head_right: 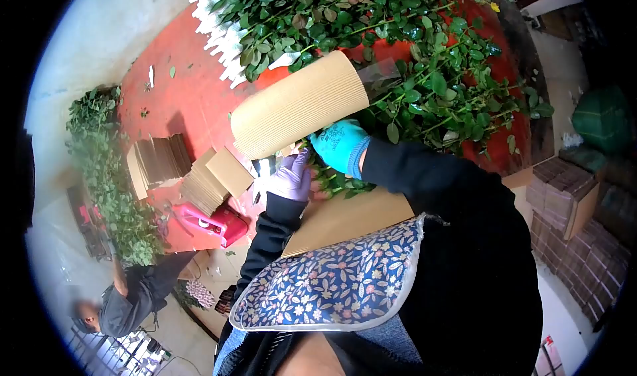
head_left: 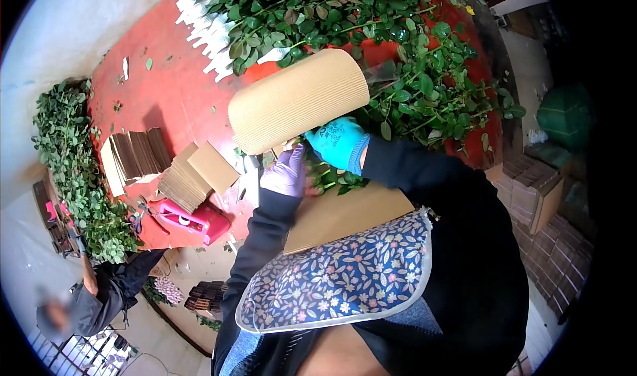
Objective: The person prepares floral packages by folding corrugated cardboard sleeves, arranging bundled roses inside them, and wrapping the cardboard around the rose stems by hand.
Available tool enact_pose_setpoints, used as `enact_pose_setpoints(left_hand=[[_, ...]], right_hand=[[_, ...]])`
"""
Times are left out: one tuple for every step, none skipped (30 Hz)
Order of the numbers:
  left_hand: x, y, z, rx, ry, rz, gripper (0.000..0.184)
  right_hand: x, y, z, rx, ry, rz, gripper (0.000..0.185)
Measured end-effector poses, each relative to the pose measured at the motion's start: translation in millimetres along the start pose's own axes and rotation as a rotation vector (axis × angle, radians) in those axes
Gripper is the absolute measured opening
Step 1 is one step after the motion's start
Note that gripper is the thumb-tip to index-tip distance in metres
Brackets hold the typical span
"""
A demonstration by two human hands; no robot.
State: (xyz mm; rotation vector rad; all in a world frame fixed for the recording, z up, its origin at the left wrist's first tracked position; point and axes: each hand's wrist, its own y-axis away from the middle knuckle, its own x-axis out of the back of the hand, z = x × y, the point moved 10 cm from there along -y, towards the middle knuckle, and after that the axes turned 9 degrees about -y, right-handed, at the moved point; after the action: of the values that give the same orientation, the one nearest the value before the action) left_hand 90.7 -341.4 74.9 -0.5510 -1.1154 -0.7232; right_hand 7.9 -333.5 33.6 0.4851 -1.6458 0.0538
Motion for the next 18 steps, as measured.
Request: enact_pose_setpoints(left_hand=[[0, -1, 4, -0.009, -0.022, -0.007, 0.035], [1, -1, 9, -0.056, -0.043, 0.027, 0.037], [0, 0, 8, -0.051, -0.043, 0.026, 0.037], [0, 1, 9, -0.083, -0.092, 0.049, 0.037], [0, 2, 11, -0.113, -0.141, 0.074, 0.037], [-2, 4, 10, -0.105, -0.138, 0.074, 0.037], [-12, 6, 4, -0.054, -0.134, -0.003, 0.037], [-19, 7, -1, -0.004, -0.130, -0.079, 0.037], [-17, 8, 0, 0.000, -0.128, -0.081, 0.037], [-15, 8, 1, 0.014, -0.092, -0.096, 0.037], [-15, 9, 2, 0.027, -0.056, -0.110, 0.036], [-17, 11, 1, 0.025, -0.056, -0.113, 0.036], [-19, 13, 1, -0.001, -0.109, -0.092, 0.036], [-16, 13, 3, -0.025, -0.162, -0.072, 0.036], [-16, 12, 4, -0.023, -0.162, -0.075, 0.036], [-17, 11, 2, 0.010, -0.143, -0.113, 0.035], [-17, 10, -1, 0.043, -0.125, -0.149, 0.034], [-16, 9, -1, 0.046, -0.126, -0.146, 0.034]], right_hand=[[-6, -5, 2, -0.019, -0.045, 0.028, 0.045], [-2, -8, 3, -0.037, -0.091, 0.056, 0.042], [-1, -7, 2, -0.033, -0.093, 0.055, 0.042], [2, -3, 1, -0.021, -0.103, 0.063, 0.040], [10, -1, -1, -0.006, -0.112, 0.071, 0.038], [14, 0, -2, 0.000, -0.112, 0.065, 0.038], [20, 0, -3, 0.004, -0.132, 0.087, 0.038], [24, 0, -4, 0.006, -0.153, 0.109, 0.038], [23, -1, -3, 0.009, -0.156, 0.106, 0.038], [36, 0, -3, 0.052, -0.250, 0.246, 0.038], [49, 4, -2, 0.092, -0.343, 0.388, 0.037], [42, 2, 0, 0.090, -0.345, 0.388, 0.037], [31, -1, 1, 0.080, -0.318, 0.382, 0.037], [29, -2, 1, 0.072, -0.291, 0.376, 0.037], [28, 0, 2, 0.073, -0.294, 0.374, 0.037], [15, 0, 3, 0.043, -0.274, 0.232, 0.036], [6, 1, 5, 0.014, -0.250, 0.091, 0.036], [4, 3, 4, 0.017, -0.167, 0.012, 0.036]])
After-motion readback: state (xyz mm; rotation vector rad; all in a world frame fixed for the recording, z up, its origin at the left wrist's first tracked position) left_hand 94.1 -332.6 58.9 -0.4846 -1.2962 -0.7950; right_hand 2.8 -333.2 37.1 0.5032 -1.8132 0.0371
